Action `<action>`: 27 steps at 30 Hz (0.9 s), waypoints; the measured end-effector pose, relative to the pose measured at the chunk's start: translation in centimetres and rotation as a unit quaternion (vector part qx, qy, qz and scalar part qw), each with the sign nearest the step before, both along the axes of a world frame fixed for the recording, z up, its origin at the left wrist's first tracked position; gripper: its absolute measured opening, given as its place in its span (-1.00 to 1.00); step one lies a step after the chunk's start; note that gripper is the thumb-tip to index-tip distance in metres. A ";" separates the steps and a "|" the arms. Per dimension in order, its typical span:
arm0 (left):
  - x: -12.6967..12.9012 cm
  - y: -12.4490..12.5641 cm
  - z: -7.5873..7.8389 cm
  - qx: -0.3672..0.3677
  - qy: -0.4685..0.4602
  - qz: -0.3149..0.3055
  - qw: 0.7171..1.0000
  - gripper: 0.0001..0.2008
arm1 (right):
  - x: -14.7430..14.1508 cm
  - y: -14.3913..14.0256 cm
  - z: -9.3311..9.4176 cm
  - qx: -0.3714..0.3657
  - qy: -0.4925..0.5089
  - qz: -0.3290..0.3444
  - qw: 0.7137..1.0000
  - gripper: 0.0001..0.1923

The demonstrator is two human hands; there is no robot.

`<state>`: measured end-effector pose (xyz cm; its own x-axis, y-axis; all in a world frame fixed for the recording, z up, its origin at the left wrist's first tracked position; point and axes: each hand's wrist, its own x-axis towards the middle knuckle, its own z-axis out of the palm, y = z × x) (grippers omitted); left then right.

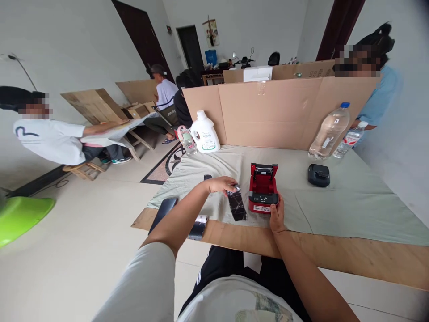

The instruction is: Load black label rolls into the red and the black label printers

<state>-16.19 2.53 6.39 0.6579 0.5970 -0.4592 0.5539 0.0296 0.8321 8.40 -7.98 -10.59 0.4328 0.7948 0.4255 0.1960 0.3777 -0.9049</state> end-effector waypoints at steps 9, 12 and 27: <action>-7.1 -2.0 -6.3 0.157 0.228 0.014 0.961 -0.59 | 0.1 -0.1 0.3 -0.007 -0.014 -0.002 1.000 -0.32; -7.8 -2.7 -7.3 0.213 0.253 0.011 0.944 -0.60 | 0.2 -0.1 0.3 -0.004 -0.015 -0.002 1.000 -0.32; -16.8 -4.1 -3.0 0.234 0.375 0.166 0.882 -0.63 | 0.2 -0.2 0.9 -0.004 -0.005 0.001 1.000 -0.33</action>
